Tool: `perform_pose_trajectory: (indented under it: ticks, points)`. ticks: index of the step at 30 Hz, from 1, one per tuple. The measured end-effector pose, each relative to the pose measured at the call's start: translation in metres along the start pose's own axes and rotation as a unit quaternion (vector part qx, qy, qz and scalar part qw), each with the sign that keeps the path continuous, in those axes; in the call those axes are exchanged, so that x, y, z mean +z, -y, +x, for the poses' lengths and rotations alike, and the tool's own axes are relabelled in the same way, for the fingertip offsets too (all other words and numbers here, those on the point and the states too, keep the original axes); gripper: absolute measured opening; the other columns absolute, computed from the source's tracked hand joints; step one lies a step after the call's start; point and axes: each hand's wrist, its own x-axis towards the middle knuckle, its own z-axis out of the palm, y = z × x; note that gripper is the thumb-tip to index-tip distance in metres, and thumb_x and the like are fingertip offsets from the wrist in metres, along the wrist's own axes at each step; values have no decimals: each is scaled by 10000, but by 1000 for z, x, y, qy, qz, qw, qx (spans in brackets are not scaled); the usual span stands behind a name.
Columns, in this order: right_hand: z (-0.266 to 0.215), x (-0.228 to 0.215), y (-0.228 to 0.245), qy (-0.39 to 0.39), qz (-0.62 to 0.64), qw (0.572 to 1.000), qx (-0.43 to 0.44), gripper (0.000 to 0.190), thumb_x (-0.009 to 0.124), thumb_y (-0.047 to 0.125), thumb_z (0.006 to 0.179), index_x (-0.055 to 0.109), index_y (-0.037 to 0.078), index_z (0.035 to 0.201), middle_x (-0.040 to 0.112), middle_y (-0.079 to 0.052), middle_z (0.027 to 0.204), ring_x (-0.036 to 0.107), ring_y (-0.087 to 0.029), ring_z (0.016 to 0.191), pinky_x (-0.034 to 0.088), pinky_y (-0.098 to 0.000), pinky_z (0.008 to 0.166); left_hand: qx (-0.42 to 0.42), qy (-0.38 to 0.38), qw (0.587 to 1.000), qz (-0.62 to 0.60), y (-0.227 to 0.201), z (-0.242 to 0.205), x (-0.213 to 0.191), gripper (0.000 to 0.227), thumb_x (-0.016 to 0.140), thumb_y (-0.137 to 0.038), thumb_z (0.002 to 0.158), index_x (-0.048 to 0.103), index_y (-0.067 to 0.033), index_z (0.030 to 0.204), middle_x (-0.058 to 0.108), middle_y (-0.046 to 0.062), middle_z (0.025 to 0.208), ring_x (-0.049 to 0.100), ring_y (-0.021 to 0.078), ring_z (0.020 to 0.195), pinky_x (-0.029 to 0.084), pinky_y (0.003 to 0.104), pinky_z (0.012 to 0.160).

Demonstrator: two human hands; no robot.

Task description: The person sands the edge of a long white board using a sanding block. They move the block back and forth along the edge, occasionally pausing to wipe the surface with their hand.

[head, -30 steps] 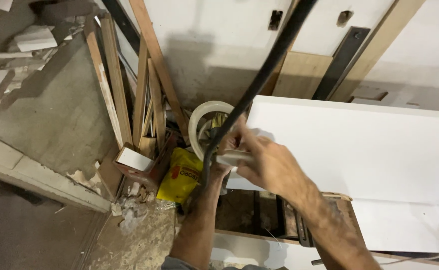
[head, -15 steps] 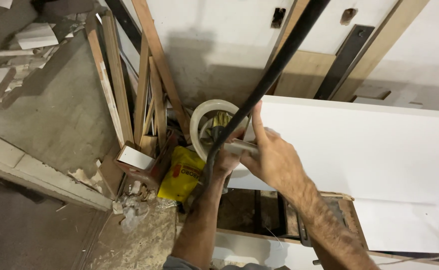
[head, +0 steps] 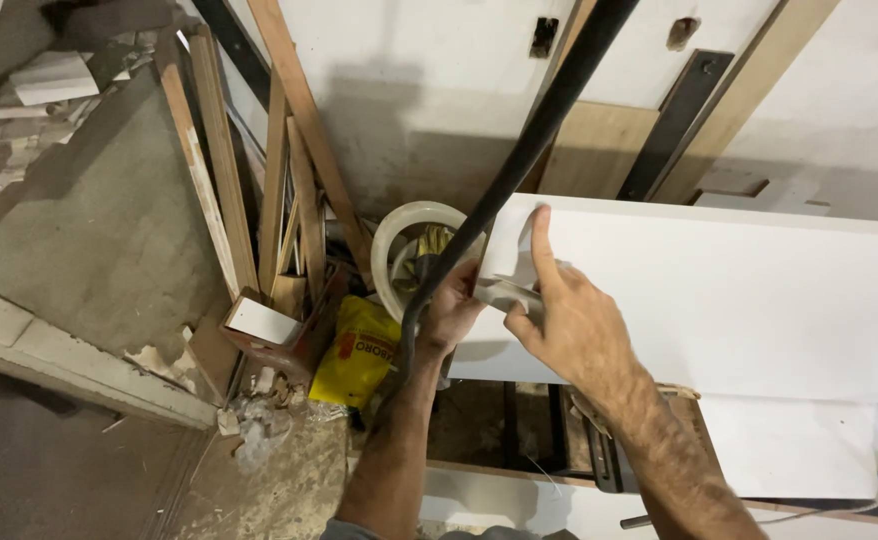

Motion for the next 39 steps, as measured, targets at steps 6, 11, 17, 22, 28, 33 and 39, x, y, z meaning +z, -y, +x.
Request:
perform_pose_trajectory:
  ticks: [6,11,17,22,28,33,39]
  points:
    - [0,-11,-8,13,8,1000,15,1167,675,316,943,-42,174,1852,796,-232,1088,788,-462,1033,647,-623,934,5,15,1000,9,-30,-1,5,243,851,50,965,772,5,1190,781,114,930,656,145,910,604,405,867]
    - [5,-2,-1,35,14,999,-26,1120,695,298,934,66,206,1857,816,-214,1106,804,-453,1028,661,-603,923,0,25,998,-59,-29,-1,8,254,832,85,958,750,2,1183,776,94,951,674,130,920,590,367,880]
    - [15,-14,21,29,-8,998,-63,1104,686,304,918,96,229,1849,799,-208,1137,788,-468,1075,650,-637,933,-50,34,970,-237,-44,-3,6,342,810,101,921,708,47,1243,729,97,1003,671,151,986,565,366,921]
    - [11,-5,13,33,3,998,-56,1103,698,267,917,115,195,1851,809,-230,1169,807,-465,1073,657,-643,957,-88,33,951,-294,-38,0,4,411,797,103,869,710,37,1265,739,100,1005,711,184,960,559,311,896]
    - [-3,-7,-18,41,17,999,22,1147,688,329,927,22,241,1857,814,-205,1174,788,-479,1127,636,-635,998,-23,10,999,-31,-11,-3,-3,295,824,110,956,742,33,1229,784,94,1012,692,131,971,628,346,893]
    - [-16,-18,-42,0,49,994,93,1173,690,359,921,3,194,1857,817,-232,1170,777,-493,1139,618,-654,1009,-22,-5,1000,15,-31,-7,2,393,938,-82,935,763,21,1271,832,147,1058,716,158,970,625,401,853]
    - [-20,-10,-71,-14,64,993,98,1207,727,360,906,8,171,1856,829,-229,1172,777,-501,1132,615,-663,1004,-25,-20,999,3,-52,-6,14,397,954,-36,887,766,4,1235,814,102,1017,718,146,965,639,379,879]
